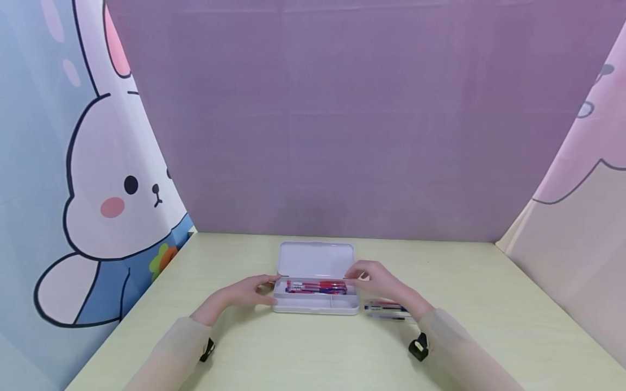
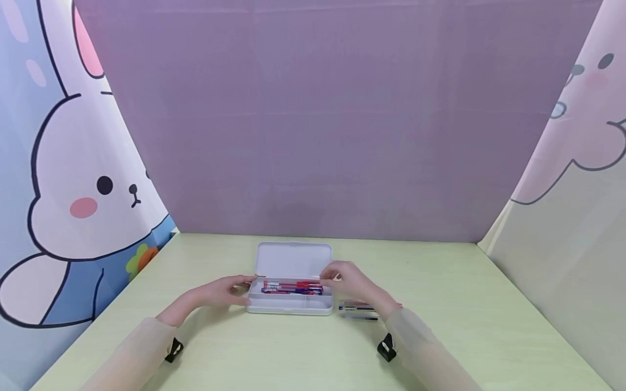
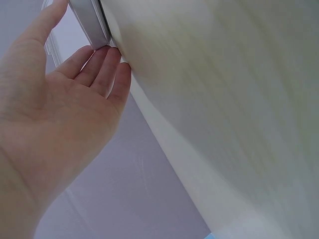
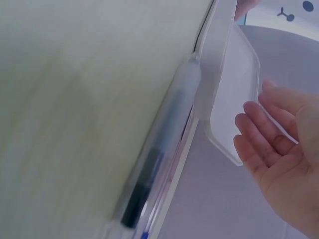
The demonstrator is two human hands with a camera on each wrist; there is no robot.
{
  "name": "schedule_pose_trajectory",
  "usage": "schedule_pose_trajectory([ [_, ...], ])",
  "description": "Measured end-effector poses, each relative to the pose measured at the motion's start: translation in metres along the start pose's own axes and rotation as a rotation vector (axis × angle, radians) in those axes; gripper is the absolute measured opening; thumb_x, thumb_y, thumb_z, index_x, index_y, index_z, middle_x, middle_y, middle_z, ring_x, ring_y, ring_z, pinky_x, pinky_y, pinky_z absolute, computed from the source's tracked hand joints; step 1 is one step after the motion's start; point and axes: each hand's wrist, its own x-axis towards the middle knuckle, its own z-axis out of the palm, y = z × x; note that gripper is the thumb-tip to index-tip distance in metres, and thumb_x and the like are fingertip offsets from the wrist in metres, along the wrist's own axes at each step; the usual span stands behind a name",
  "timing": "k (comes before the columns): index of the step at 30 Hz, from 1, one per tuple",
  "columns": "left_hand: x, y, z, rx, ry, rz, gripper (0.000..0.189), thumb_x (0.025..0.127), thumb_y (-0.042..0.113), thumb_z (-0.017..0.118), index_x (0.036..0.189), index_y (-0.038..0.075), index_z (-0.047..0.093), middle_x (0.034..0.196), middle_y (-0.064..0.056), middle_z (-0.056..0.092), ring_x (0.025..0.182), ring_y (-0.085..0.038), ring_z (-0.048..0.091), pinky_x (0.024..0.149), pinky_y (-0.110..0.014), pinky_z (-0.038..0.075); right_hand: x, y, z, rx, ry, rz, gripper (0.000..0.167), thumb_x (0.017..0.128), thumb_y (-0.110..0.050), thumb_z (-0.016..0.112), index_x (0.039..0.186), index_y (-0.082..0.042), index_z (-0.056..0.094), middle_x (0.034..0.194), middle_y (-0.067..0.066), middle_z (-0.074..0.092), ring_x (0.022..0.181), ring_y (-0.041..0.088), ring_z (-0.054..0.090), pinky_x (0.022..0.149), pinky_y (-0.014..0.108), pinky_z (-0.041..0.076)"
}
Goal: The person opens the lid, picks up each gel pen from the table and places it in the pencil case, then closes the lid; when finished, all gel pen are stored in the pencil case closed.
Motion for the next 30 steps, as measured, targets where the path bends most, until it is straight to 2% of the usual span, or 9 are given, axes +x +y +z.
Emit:
schedule_pose_trajectory([
  [4, -0.001, 0.000, 0.001, 0.001, -0.001, -0.002, 0.070, 0.084, 0.035, 0.069, 0.142, 0.007, 0.040, 0.137, -0.016, 0.048, 0.124, -0.034, 0.047, 0.104, -0.053, 0.037, -0.006, 0.004, -0.004, 0.007, 0.009, 0.001, 0.021, 0.089, -0.017, 0.065, 0.105, -0.005, 0.068, 0.096, 0.002, 0.069, 0.088, 0.013, 0.063, 0.081, 0.041, 0.054],
  [19, 0.001, -0.003, 0.000, -0.008, 0.006, 0.004, 0.070, 0.084, 0.035, 0.069, 0.142, 0.010, 0.040, 0.137, -0.016, 0.048, 0.124, -0.034, 0.046, 0.104, -0.055, 0.036, -0.032, 0.024, -0.027, -0.044, 0.016, 0.032, 0.023, 0.089, -0.027, 0.065, 0.105, -0.011, 0.068, 0.094, -0.005, 0.068, 0.086, 0.009, 0.062, 0.078, 0.028, 0.054],
  [30, -0.003, 0.003, -0.002, -0.006, -0.001, 0.012, 0.070, 0.085, 0.033, 0.068, 0.142, 0.007, 0.039, 0.137, -0.018, 0.047, 0.125, -0.036, 0.046, 0.105, -0.054, 0.036, -0.053, 0.037, -0.039, -0.093, 0.069, -0.004, 0.020, 0.087, -0.019, 0.067, 0.100, -0.003, 0.069, 0.091, -0.001, 0.068, 0.081, 0.006, 0.062, 0.073, 0.027, 0.055],
])
